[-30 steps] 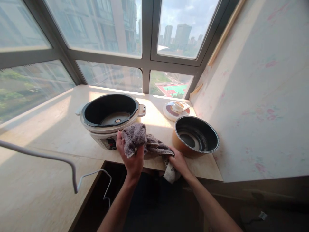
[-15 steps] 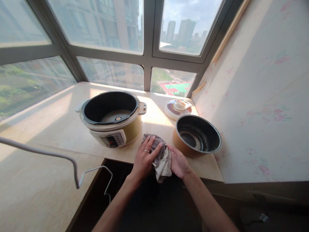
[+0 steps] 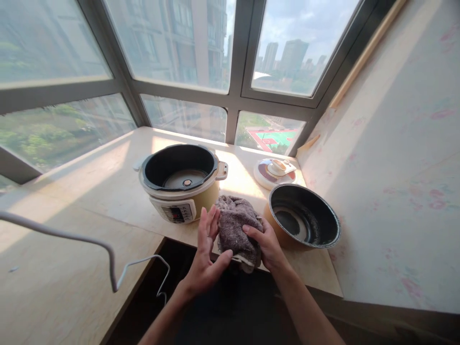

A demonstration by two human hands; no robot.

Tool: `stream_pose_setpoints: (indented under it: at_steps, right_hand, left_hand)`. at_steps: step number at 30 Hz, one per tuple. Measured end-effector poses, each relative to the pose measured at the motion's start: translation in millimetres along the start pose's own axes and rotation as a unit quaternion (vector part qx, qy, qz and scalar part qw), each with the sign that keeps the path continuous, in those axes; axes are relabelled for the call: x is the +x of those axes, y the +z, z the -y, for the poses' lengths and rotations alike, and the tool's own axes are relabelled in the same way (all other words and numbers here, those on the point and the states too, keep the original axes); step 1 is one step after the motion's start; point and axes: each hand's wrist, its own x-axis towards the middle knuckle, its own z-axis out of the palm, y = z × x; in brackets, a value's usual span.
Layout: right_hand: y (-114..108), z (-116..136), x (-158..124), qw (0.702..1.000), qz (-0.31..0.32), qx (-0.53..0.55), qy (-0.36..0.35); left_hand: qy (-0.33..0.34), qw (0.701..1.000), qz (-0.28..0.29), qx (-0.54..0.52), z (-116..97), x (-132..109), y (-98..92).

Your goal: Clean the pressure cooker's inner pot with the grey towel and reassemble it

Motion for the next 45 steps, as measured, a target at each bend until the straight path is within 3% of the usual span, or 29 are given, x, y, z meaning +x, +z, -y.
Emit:
stream_pose_setpoints:
  at_steps: [2,3,6,10,14,18,23,27,29,32,34,36,39,42,45]
  right_hand:
    - [6.5,5.8,-1.9,0.997,0.024,-0.051,-0.044]
    - [10.3,8.7,-3.4,0.994,0.039,-0.080,-0.067]
    - [23.4,19.2,-9.4,0.968,0.097,-0.181,-0.142]
    - [41.0,38.5,-15.1,0.902,0.195,-0.293,-0.252]
    - [60.9,56.5,-13.5,0.834,0.306,-0.386,-0.249]
    - [89.5,68.7,-8.3,0.797,0.349,-0.434,-0.233]
    - [116.2,84.7,6.4,0.830,0.378,-0.357,-0.199]
    - [115.5,99.9,21.0,0.868,0.418,-0.223,-0.148]
    - [110.1,106.7,30.3,0.884,0.405,-0.188,-0.138]
    - [101.5,115.5,54.2,0.914,0.341,-0.180,-0.129]
    - [97.2,119.2,79.7,0.928,0.288,-0.198,-0.129]
    - [94.1,119.0,111.5,0.933,0.235,-0.236,-0.134]
    - [90.6,107.8,159.1,0.934,0.141,-0.300,-0.136]
    - [89.1,88.3,191.4,0.904,0.100,-0.384,-0.160]
    - [92.9,71.0,206.5,0.849,0.107,-0.467,-0.221]
  left_hand:
    - [-0.059,0.994,-0.096,-0.011,-10.1,-2.0,-0.4]
    - [-0.089,0.989,-0.117,-0.018,-15.3,-3.1,0.4]
    - [-0.153,0.980,-0.117,-0.054,-27.6,-6.6,6.1]
    - [-0.199,0.960,-0.159,-0.118,-32.9,-4.8,12.7]
    - [-0.244,0.925,-0.218,-0.192,-42.7,6.8,3.6]
    - [-0.263,0.900,-0.257,-0.234,-64.1,21.4,-9.0]
    - [-0.252,0.883,-0.328,-0.223,-91.0,40.2,-18.7]
    - [-0.219,0.879,-0.383,-0.181,-104.5,60.1,-33.1]
    - [-0.168,0.883,-0.422,-0.117,-105.5,74.5,-49.9]
    - [-0.068,0.872,-0.482,0.057,-103.5,104.1,-89.3]
    - [-0.032,0.878,-0.436,0.196,-101.7,129.6,-119.2]
    - [-0.013,0.878,-0.318,0.358,-99.1,157.7,-145.0]
    - [-0.052,0.800,-0.106,0.588,-89.8,195.9,-170.0]
    - [-0.052,0.732,0.085,0.674,-72.2,220.4,-182.9]
    - [-0.019,0.680,0.180,0.710,-51.2,231.1,-191.2]
